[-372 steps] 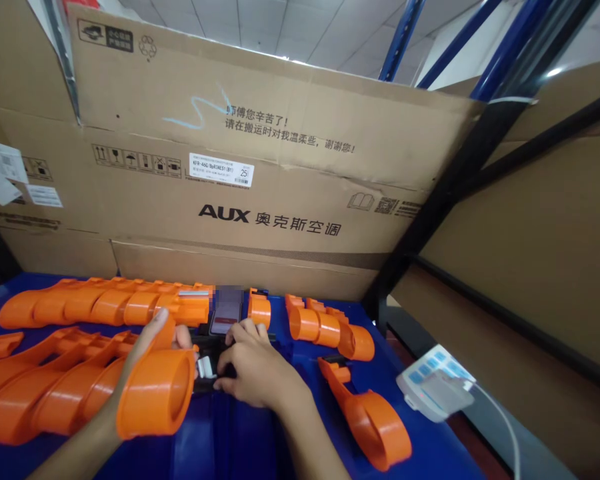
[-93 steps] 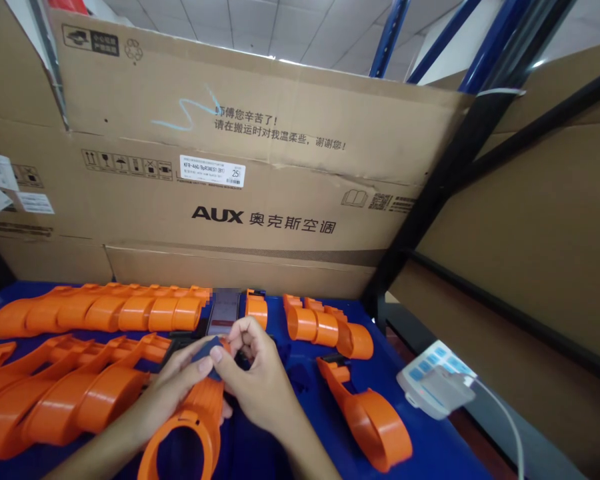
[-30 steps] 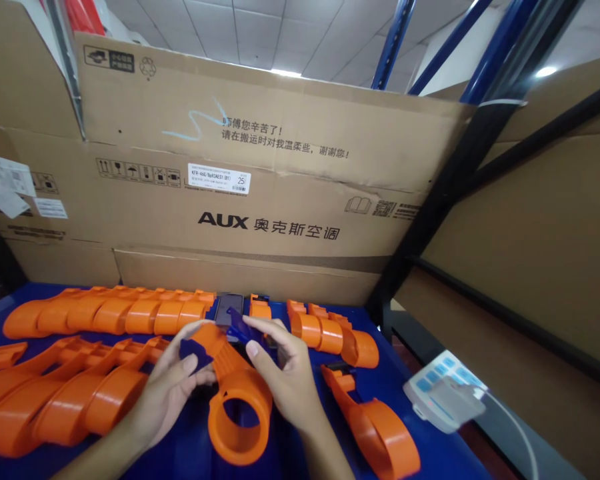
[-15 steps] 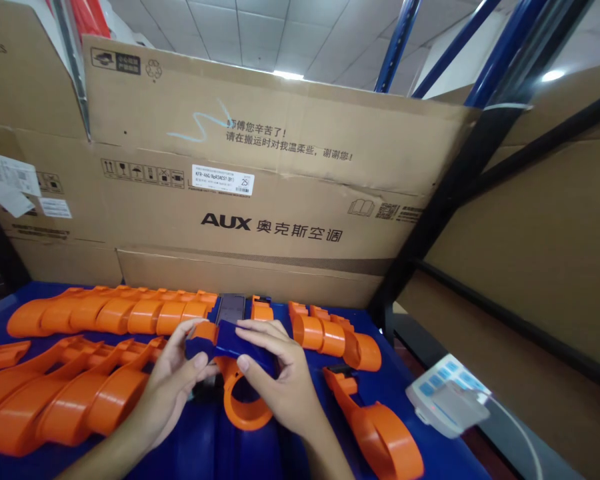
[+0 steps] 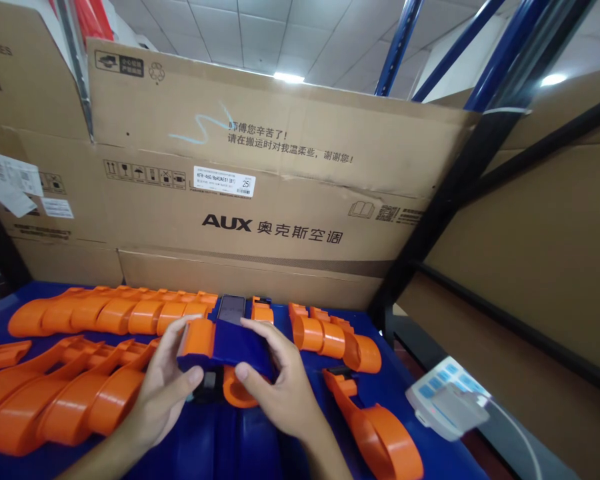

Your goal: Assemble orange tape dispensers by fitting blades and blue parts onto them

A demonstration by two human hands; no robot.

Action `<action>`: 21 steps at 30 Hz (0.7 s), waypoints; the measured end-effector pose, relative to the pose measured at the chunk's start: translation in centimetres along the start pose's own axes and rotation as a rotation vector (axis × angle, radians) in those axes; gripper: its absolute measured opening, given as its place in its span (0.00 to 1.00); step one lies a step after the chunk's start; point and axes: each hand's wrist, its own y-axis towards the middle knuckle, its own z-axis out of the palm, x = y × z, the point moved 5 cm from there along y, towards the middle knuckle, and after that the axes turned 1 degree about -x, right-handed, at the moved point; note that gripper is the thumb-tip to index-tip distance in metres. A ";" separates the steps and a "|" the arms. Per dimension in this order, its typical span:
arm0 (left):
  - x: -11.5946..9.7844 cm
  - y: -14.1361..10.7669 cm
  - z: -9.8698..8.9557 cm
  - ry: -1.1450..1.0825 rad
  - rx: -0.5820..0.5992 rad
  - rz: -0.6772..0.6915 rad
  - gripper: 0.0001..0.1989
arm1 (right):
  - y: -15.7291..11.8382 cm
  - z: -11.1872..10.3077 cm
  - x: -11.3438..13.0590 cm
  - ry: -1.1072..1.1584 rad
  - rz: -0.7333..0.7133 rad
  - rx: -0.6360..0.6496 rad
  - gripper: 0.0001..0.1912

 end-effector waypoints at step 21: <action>1.1 0.8 -2.2 0.254 -0.092 -0.006 0.25 | -0.6 0.6 1.3 -0.488 -0.436 -0.029 0.31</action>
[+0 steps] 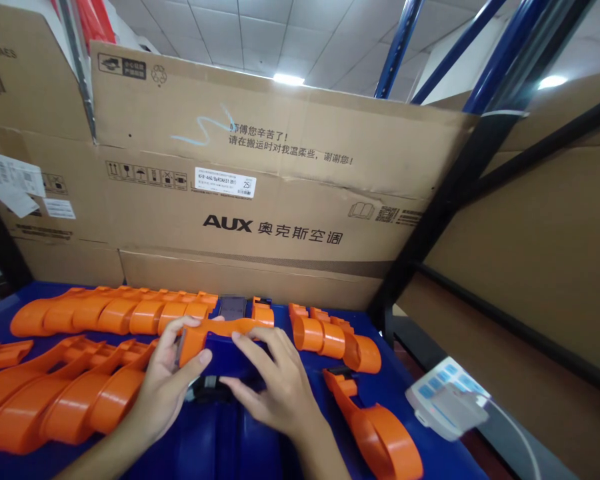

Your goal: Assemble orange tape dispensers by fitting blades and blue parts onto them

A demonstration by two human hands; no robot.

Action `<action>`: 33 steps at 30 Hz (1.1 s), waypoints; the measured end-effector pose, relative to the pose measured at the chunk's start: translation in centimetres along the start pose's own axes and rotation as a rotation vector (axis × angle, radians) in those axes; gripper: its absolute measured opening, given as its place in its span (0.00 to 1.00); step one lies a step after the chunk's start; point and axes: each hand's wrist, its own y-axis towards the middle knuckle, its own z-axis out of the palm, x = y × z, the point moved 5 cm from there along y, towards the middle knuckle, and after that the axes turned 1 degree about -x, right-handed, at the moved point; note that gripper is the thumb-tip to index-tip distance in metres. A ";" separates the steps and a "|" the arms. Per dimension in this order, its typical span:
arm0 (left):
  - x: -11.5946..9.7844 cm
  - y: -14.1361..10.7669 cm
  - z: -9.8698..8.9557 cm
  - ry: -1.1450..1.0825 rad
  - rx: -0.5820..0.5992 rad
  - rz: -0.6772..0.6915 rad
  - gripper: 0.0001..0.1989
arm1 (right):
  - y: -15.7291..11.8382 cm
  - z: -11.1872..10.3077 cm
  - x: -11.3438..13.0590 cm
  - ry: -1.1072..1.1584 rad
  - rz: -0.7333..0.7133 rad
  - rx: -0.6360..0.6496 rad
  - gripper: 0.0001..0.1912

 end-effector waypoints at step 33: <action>-0.1 -2.0 1.2 -0.243 0.303 -0.189 0.28 | 0.2 0.4 0.0 0.589 0.417 0.023 0.19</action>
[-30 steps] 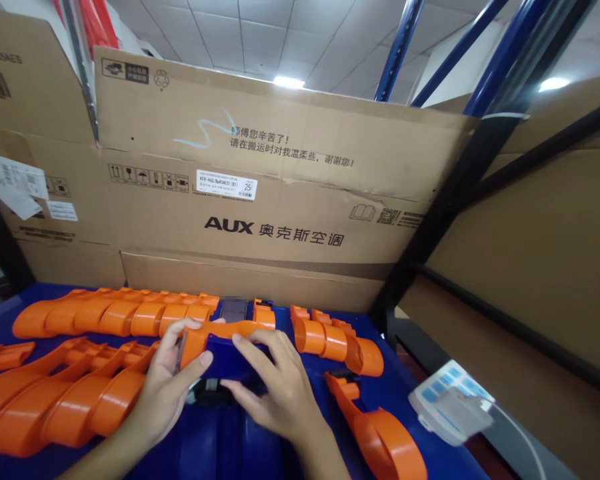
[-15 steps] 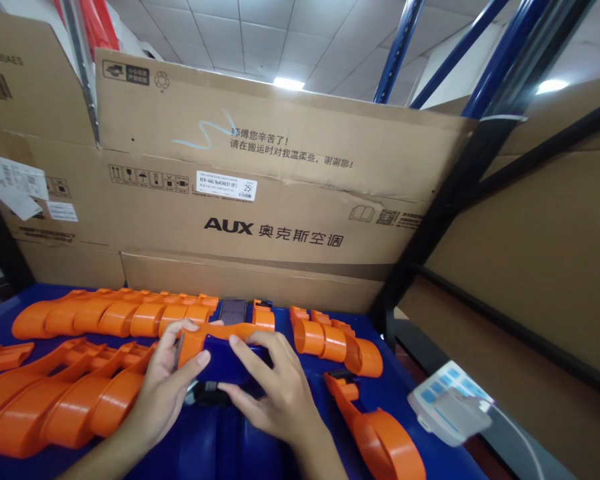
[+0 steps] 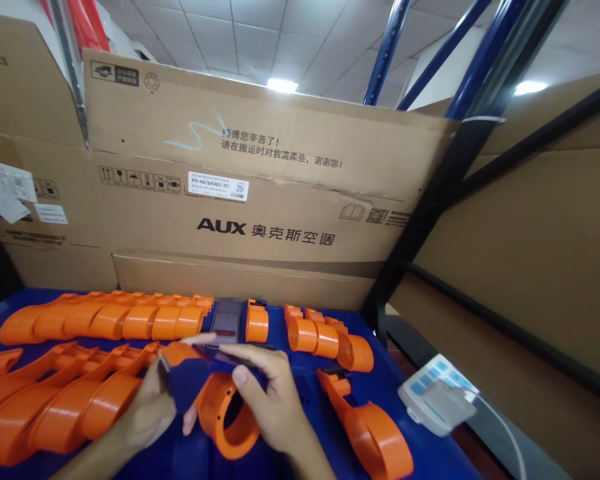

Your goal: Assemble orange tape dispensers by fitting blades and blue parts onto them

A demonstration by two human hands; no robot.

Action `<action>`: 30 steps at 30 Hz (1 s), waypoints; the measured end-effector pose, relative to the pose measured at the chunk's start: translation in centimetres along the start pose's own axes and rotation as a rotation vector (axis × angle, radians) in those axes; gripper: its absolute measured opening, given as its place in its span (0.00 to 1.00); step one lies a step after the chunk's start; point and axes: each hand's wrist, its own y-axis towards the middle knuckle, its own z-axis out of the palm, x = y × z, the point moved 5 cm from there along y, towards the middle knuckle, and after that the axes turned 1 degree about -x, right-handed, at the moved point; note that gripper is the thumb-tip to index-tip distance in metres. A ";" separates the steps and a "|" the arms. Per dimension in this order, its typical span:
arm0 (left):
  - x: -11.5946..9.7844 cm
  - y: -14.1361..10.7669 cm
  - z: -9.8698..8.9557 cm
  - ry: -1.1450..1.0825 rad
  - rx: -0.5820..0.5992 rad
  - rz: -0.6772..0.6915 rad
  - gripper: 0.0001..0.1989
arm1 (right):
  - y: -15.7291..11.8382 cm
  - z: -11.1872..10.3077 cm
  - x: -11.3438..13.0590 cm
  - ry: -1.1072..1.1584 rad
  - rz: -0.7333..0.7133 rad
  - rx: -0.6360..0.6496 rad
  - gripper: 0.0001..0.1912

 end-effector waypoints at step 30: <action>-0.7 2.4 -1.0 -0.087 -0.171 -0.080 0.22 | 0.4 -7.6 -7.6 -0.347 0.334 -0.712 0.34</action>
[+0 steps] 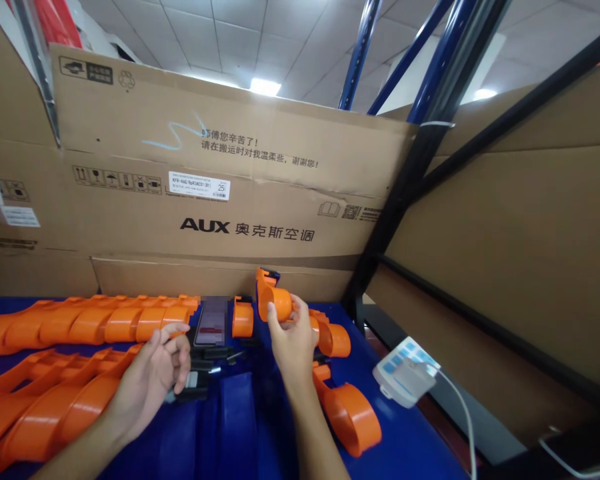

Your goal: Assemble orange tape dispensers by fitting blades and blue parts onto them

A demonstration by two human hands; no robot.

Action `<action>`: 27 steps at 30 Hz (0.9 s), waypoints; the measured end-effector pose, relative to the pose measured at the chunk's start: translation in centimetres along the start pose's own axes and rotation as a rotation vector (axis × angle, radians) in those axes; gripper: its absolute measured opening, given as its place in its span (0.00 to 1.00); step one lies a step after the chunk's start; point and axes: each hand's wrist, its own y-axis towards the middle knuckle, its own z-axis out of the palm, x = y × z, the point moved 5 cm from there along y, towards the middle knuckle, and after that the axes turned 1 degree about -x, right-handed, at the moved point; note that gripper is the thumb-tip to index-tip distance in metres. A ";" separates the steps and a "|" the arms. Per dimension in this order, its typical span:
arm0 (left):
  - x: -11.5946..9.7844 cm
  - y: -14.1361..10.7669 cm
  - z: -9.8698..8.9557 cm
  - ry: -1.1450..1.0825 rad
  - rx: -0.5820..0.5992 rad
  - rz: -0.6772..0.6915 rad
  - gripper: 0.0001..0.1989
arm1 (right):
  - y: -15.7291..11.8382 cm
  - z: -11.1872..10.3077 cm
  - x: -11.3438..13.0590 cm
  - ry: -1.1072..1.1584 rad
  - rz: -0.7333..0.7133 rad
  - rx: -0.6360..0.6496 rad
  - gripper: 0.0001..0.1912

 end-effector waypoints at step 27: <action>0.3 -0.5 -0.1 0.092 0.044 0.023 0.16 | 1.3 -1.1 -1.3 -0.689 -0.120 0.124 0.21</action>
